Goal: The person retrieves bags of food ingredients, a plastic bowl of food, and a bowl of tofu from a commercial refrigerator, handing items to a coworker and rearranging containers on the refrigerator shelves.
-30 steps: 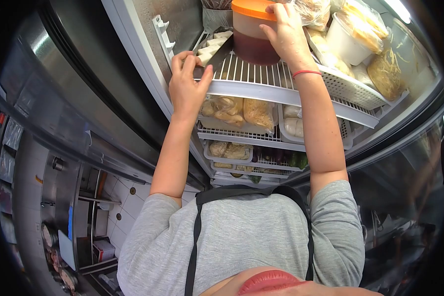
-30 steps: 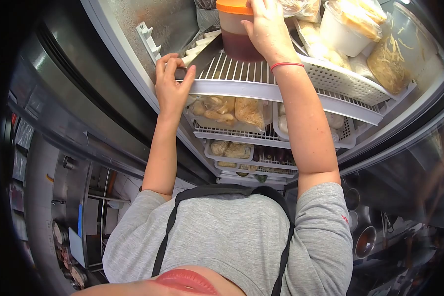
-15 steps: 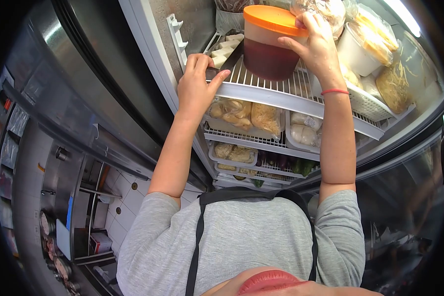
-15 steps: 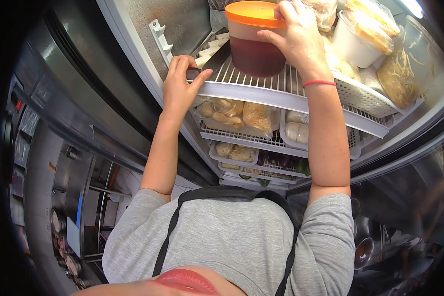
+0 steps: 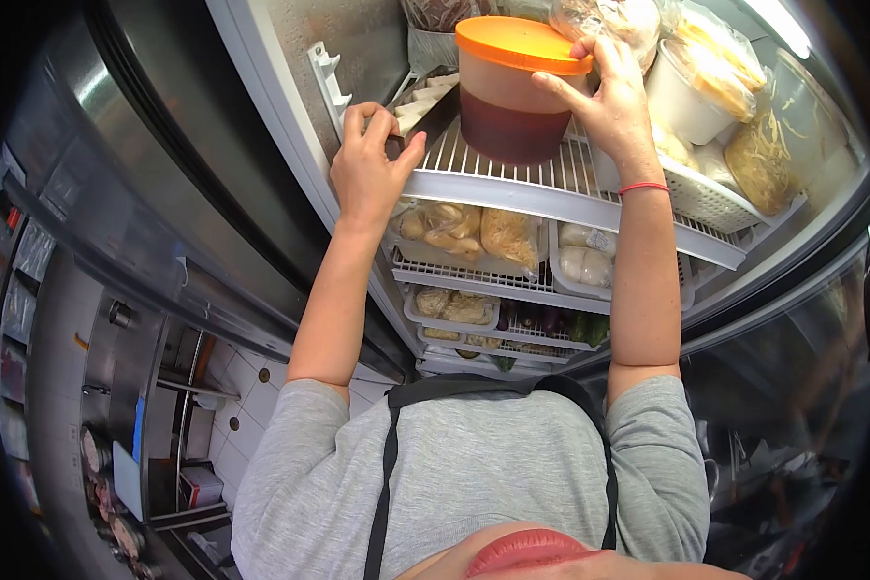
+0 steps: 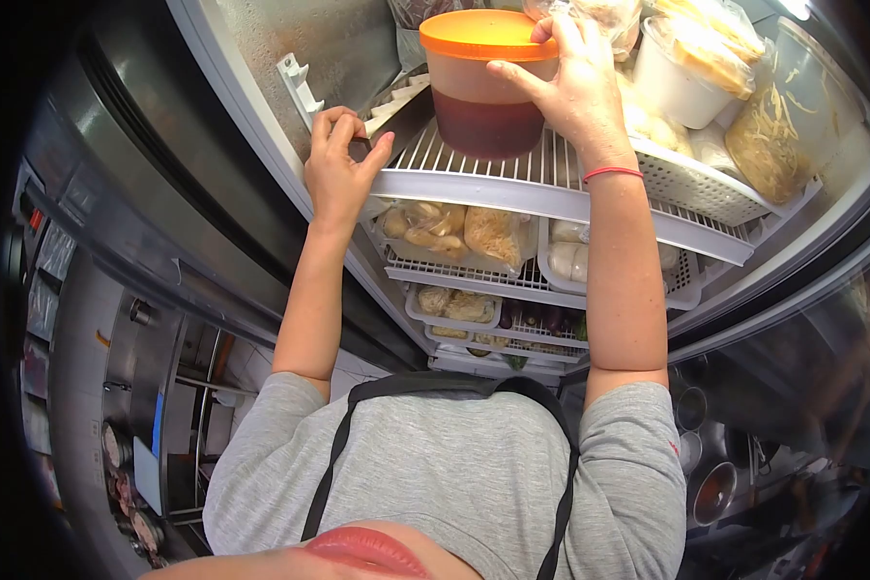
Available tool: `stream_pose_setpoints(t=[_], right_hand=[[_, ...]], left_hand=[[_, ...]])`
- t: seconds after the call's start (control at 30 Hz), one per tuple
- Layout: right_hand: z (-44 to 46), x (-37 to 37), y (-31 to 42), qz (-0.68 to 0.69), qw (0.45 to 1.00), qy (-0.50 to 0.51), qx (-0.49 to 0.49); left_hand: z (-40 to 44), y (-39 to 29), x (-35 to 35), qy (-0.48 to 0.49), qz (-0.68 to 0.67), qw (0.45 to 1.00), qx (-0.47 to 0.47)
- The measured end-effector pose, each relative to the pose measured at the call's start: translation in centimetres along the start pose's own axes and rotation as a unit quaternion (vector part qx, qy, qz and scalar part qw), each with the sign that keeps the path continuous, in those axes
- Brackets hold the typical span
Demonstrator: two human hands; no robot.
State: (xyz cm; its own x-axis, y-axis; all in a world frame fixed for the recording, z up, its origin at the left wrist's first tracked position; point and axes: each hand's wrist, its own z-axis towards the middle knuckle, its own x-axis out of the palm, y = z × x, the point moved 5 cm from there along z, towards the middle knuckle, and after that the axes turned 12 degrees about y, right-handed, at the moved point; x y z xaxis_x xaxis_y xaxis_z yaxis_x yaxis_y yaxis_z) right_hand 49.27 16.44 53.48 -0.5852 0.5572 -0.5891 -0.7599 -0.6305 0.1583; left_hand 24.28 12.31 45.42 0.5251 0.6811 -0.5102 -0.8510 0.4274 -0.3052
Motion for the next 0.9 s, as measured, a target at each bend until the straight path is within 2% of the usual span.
stream_pose_setpoints(t=[0.1,0.27,0.37,0.43,0.57,0.63,0.73,0.87,0.9], right_hand=[[0.0,0.0,-0.1,0.017,1.000,0.003,-0.008],[0.2,-0.1,0.0,0.020,1.000,0.015,-0.009],[0.2,0.1,-0.2,0.017,1.000,0.011,-0.015],[0.1,0.1,-0.2,0.020,1.000,0.001,-0.023],[0.0,0.2,-0.2,0.006,1.000,-0.007,-0.020],[0.0,0.2,-0.1,-0.002,1.000,-0.010,-0.019],[-0.3,0.2,0.6,-0.010,0.999,-0.005,-0.030],[0.1,1.3,2.4,-0.064,0.996,0.005,-0.067],[0.4,1.9,2.9,-0.053,0.997,-0.009,-0.050]], left_hand=[[0.4,0.0,-0.4,0.006,0.010,1.000,-0.011],[0.4,0.1,-0.6,0.069,0.019,0.997,-0.033],[0.2,-0.2,-1.0,0.066,0.036,0.997,0.000],[-0.1,0.0,-0.6,0.159,-0.011,0.986,-0.046],[-0.6,0.0,-0.9,0.140,-0.051,0.988,-0.028],[-0.6,-0.6,-1.2,0.115,0.044,0.992,0.005],[-0.6,-0.8,-1.5,0.095,0.095,0.991,0.009],[-0.7,-0.7,-1.9,0.102,0.115,0.988,-0.020],[-0.7,-0.8,-1.9,0.104,0.113,0.988,-0.015]])
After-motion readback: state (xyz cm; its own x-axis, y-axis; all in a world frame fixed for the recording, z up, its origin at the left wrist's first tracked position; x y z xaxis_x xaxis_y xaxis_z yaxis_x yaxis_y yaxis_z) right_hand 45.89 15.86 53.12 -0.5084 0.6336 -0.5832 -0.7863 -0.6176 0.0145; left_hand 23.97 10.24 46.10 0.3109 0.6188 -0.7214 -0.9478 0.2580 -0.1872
